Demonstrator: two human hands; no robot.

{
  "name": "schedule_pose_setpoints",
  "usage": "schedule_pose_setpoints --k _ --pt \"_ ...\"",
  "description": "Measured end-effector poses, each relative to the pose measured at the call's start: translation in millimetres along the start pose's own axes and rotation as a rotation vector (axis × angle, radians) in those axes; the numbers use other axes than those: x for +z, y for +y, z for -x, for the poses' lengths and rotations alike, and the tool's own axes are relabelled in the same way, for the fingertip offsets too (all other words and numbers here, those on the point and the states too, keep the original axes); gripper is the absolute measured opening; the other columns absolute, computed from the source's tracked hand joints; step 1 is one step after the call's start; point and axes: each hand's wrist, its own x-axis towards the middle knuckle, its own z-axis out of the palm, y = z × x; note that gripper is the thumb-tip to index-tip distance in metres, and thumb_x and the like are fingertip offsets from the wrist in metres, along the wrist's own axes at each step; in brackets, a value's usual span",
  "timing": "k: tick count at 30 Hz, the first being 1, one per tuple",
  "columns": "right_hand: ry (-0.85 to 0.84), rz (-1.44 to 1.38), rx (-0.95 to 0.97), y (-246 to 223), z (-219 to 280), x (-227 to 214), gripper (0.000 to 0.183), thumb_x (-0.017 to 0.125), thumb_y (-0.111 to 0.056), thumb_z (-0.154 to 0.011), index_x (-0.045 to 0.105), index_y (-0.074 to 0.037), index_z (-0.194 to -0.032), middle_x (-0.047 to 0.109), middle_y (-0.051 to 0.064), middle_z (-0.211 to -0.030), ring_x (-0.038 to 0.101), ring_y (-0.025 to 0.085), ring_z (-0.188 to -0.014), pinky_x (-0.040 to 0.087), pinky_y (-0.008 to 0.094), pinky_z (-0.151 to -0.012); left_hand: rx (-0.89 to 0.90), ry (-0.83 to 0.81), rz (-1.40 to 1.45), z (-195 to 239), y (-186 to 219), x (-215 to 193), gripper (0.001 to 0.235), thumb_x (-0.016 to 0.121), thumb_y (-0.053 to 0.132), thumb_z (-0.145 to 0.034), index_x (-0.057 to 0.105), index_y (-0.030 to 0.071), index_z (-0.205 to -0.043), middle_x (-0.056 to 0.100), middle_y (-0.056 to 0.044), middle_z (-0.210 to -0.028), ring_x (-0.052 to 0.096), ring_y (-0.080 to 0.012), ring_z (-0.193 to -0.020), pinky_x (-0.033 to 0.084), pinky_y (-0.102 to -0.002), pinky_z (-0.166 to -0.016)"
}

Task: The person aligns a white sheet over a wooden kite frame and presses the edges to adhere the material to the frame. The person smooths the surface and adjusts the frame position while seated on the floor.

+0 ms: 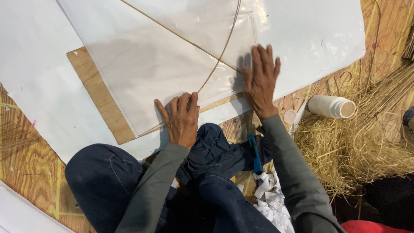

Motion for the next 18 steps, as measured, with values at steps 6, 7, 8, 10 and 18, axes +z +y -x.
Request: schedule_pose_setpoints --k 6,7,8,10,18 --pt "-0.207 0.058 -0.081 -20.7 -27.1 10.8 0.061 0.025 -0.054 -0.116 0.018 -0.026 -0.169 0.011 0.001 -0.177 0.002 0.028 -0.165 -0.014 0.064 -0.128 -0.083 -0.077 0.118 6.8 -2.8 11.8 0.047 0.08 0.015 -0.098 0.062 0.01 -0.14 0.056 -0.009 -0.133 0.051 -0.0365 -0.124 0.011 -0.091 -0.112" --pt "-0.238 0.09 -0.049 -23.4 -28.8 9.9 0.064 0.022 -0.058 -0.113 0.019 -0.026 -0.169 0.01 0.003 -0.176 0.001 0.029 -0.164 -0.012 0.066 -0.127 -0.081 -0.081 0.124 7.1 -3.0 12.3 0.046 0.079 0.015 -0.099 0.061 0.01 -0.141 0.056 -0.009 -0.135 0.05 -0.0371 -0.125 0.011 -0.092 -0.112" --pt "-0.269 0.121 -0.017 -25.7 -30.3 8.6 0.069 0.019 -0.061 -0.111 0.019 -0.025 -0.169 0.008 0.004 -0.176 0.0 0.029 -0.163 -0.011 0.068 -0.126 -0.08 -0.086 0.131 7.4 -2.8 12.7 0.045 0.077 0.015 -0.1 0.06 0.01 -0.142 0.055 -0.009 -0.136 0.049 -0.0376 -0.126 0.012 -0.092 -0.113" --pt "-0.276 0.12 -0.021 -24.3 -31.6 8.4 0.069 0.019 -0.061 -0.111 0.019 -0.026 -0.169 0.007 0.003 -0.176 -0.001 0.029 -0.163 -0.011 0.068 -0.126 -0.076 -0.08 0.133 6.9 -3.5 14.7 0.046 0.078 0.015 -0.1 0.061 0.01 -0.142 0.055 -0.009 -0.136 0.049 -0.0376 -0.127 0.011 -0.092 -0.114" --pt "-0.192 0.108 0.125 -34.6 -25.4 17.7 0.067 0.012 -0.057 -0.11 0.012 -0.027 -0.169 0.003 0.001 -0.177 -0.004 0.021 -0.165 -0.024 0.059 -0.123 -0.073 -0.083 0.122 7.5 -5.3 13.5 0.048 0.077 0.016 -0.1 0.058 0.011 -0.144 0.054 -0.01 -0.14 0.048 -0.0384 -0.13 0.013 -0.092 -0.116"
